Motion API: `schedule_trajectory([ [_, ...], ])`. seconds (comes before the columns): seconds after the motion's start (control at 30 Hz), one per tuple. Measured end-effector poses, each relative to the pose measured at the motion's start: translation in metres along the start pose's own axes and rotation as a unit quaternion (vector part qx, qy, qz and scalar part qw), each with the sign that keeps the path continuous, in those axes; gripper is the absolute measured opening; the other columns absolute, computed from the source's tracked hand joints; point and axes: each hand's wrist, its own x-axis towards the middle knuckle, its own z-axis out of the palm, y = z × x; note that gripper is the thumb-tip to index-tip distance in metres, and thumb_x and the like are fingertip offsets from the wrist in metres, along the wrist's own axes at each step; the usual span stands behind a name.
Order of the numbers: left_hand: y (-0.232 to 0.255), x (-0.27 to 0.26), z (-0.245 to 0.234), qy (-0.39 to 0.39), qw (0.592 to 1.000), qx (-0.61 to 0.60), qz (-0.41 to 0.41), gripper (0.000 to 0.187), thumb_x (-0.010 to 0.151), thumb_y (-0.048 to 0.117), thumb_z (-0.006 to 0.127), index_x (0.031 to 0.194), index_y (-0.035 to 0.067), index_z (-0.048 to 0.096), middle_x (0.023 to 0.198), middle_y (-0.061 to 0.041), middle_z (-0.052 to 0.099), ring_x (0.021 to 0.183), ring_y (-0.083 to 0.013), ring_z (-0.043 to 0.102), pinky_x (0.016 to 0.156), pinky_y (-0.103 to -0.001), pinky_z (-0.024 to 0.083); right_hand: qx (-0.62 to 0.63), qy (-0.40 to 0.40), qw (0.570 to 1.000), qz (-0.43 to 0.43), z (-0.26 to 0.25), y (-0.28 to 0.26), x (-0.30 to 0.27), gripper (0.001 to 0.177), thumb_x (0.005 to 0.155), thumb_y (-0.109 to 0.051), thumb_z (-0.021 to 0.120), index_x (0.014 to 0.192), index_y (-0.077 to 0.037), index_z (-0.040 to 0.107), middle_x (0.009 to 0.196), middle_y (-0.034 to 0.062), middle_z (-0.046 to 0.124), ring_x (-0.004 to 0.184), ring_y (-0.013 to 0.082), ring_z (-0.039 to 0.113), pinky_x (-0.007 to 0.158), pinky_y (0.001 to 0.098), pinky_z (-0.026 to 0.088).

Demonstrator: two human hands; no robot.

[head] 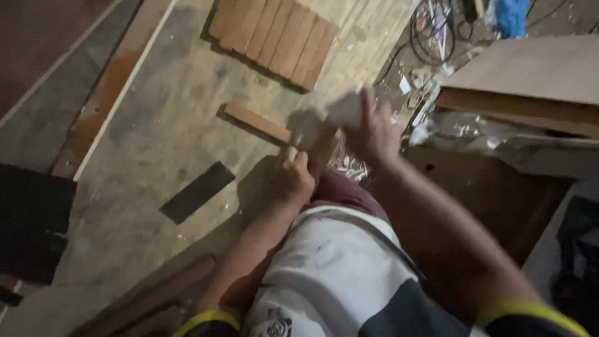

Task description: The person sands small pieces of wood using sandpaper and a white block, handling the pieces one at a time and flipping them to sand multiple sides.

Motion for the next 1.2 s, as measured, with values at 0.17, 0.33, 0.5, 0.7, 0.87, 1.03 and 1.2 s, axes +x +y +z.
schedule_trajectory([
  [0.17, 0.007, 0.002, -0.013, 0.069, 0.997, -0.01, 0.044, 0.03, 0.095, 0.028, 0.063, 0.073, 0.01, 0.053, 0.078, -0.01, 0.051, 0.048, -0.0334, 0.044, 0.041, -0.048, 0.032, 0.171, -0.064, 0.949, 0.258, -0.074, -0.009, 0.051, 0.074, 0.087, -0.04, 0.07, 0.147, -0.019, 0.033, 0.115, 0.0196, 0.063, 0.097, 0.0434, 0.062, 0.074, 0.0587, 0.045],
  [0.33, 0.016, 0.012, -0.056, -0.111, 0.994, 0.02, -0.002, 0.015, 0.092, 0.015, 0.06, 0.081, 0.008, 0.052, 0.078, -0.01, 0.054, 0.06, -0.0327, 0.064, 0.047, -0.042, 0.045, 0.173, -0.123, 0.953, 0.218, -0.046, -0.039, 0.001, 0.094, 0.091, -0.055, 0.074, 0.164, -0.028, 0.022, 0.121, 0.0254, 0.06, 0.111, 0.0465, 0.066, 0.09, 0.0564, 0.054],
  [0.5, 0.011, -0.002, -0.02, 0.017, 1.0, -0.01, 0.013, 0.018, 0.086, 0.017, 0.064, 0.075, 0.007, 0.054, 0.074, -0.012, 0.05, 0.059, -0.0358, 0.061, 0.051, -0.045, 0.044, 0.195, -0.086, 0.966, 0.145, 0.038, 0.024, 0.021, 0.096, 0.092, -0.037, 0.081, 0.164, -0.016, 0.02, 0.14, 0.0377, 0.044, 0.124, 0.0582, 0.057, 0.092, 0.0649, 0.05],
  [0.7, 0.057, 0.03, -0.106, -0.121, 0.985, 0.123, -0.03, 0.027, 0.098, 0.025, 0.063, 0.079, 0.006, 0.063, 0.074, -0.012, 0.061, 0.057, -0.0277, 0.066, 0.042, -0.044, 0.052, 0.222, 0.061, 0.96, 0.158, -0.008, 0.017, 0.031, 0.101, 0.089, -0.046, 0.085, 0.16, -0.015, 0.021, 0.119, 0.0312, 0.066, 0.104, 0.05, 0.071, 0.084, 0.0604, 0.056],
  [0.87, 0.011, 0.017, -0.035, -0.211, 0.934, -0.012, -0.287, 0.053, 0.105, 0.049, 0.032, 0.084, 0.011, 0.062, 0.078, -0.011, 0.072, 0.067, -0.03, 0.072, 0.052, -0.041, 0.049, 0.216, -0.046, 0.973, 0.059, -0.014, -0.01, -0.036, 0.11, 0.081, -0.052, 0.081, 0.164, -0.012, 0.021, 0.094, 0.0315, 0.065, 0.076, 0.0554, 0.071, 0.063, 0.0588, 0.06],
  [1.03, 0.02, 0.017, -0.011, 0.085, 0.994, 0.026, 0.06, 0.027, 0.096, 0.019, 0.061, 0.073, 0.006, 0.056, 0.062, -0.006, 0.05, 0.054, -0.0233, 0.05, 0.052, -0.034, 0.04, 0.211, -0.118, 0.967, 0.085, -0.027, 0.004, -0.002, 0.088, 0.089, -0.051, 0.069, 0.163, -0.043, 0.024, 0.114, 0.0255, 0.051, 0.09, 0.0512, 0.069, 0.068, 0.0538, 0.058],
  [1.2, 0.009, 0.016, 0.006, 0.066, 0.992, -0.085, 0.064, 0.023, 0.09, 0.016, 0.064, 0.072, 0.02, 0.051, 0.053, 0.004, 0.055, 0.044, -0.0245, 0.052, 0.045, -0.031, 0.045, 0.209, -0.069, 0.959, 0.18, -0.009, 0.029, 0.037, 0.087, 0.085, -0.054, 0.081, 0.156, -0.053, 0.03, 0.116, 0.017, 0.054, 0.096, 0.0509, 0.071, 0.076, 0.0549, 0.061],
])
